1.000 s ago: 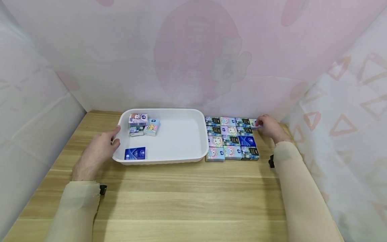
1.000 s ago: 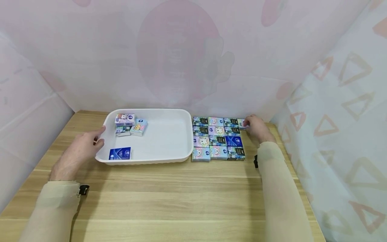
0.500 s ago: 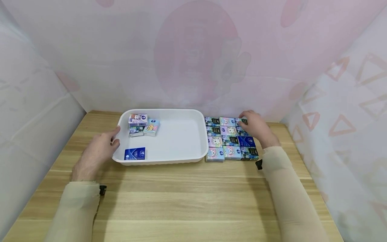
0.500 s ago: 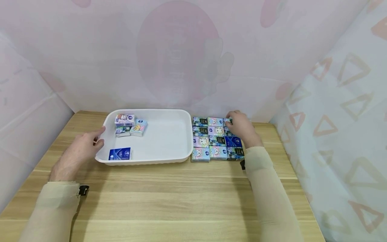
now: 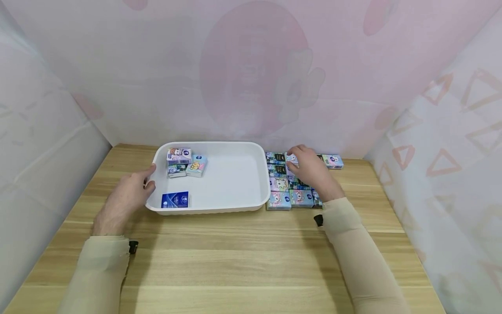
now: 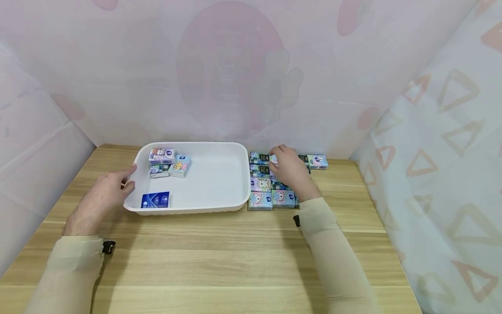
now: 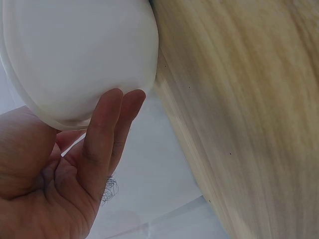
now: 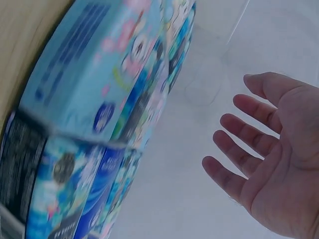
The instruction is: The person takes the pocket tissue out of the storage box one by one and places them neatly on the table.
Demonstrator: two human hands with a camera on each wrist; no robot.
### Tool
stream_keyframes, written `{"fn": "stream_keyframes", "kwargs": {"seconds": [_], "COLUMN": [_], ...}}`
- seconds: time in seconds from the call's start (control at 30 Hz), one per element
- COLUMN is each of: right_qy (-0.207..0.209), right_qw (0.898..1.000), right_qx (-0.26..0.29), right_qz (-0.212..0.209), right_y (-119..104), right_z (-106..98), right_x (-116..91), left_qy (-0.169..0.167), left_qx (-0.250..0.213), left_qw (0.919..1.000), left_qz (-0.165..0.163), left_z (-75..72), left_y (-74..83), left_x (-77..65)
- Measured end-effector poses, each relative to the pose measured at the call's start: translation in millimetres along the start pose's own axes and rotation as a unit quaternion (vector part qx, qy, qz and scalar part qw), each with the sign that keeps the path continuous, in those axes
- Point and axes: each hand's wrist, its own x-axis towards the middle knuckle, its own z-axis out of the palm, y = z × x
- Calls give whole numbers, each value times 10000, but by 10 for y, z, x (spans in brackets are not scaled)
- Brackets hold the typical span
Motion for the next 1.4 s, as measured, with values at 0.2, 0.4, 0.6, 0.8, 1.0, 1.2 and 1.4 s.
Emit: {"fn": "stream_keyframes", "kwargs": {"seconds": [0.2,0.4,0.6,0.8,1.0,1.2,1.4], "right_qy": [176,308,408,280,114,-117,-264], "right_qw": [9996,9975,9944,9922,9904,9879,9832], "right_qx": [-100,-376,-571,-694,-706,-823,-979], "right_qz": [-217,-507,-790,-993,-1186,-1311,-1517], "right_y": [-303,-558,-809,-1051,-1304,-1563,-1832], "right_z": [105,239,339,463,600,725,837], "right_x": [-32,-23,-16,8,62,111,136], "left_qy": [-37,-69,-92,-117,-112,-94,-67], "left_qx": [-17,-47,-51,-29,-41,-54,-38], "left_qw": [10000,9999,9999,9998,9999,9999,9999], "left_qz": [-54,-66,-90,-130,-120,-73,-82], "left_z": [4,11,11,3,-3,6,13], "left_y": [8,9,-7,-21,-24,-28,-23], "left_x": [-1,1,2,1,2,12,32]}}
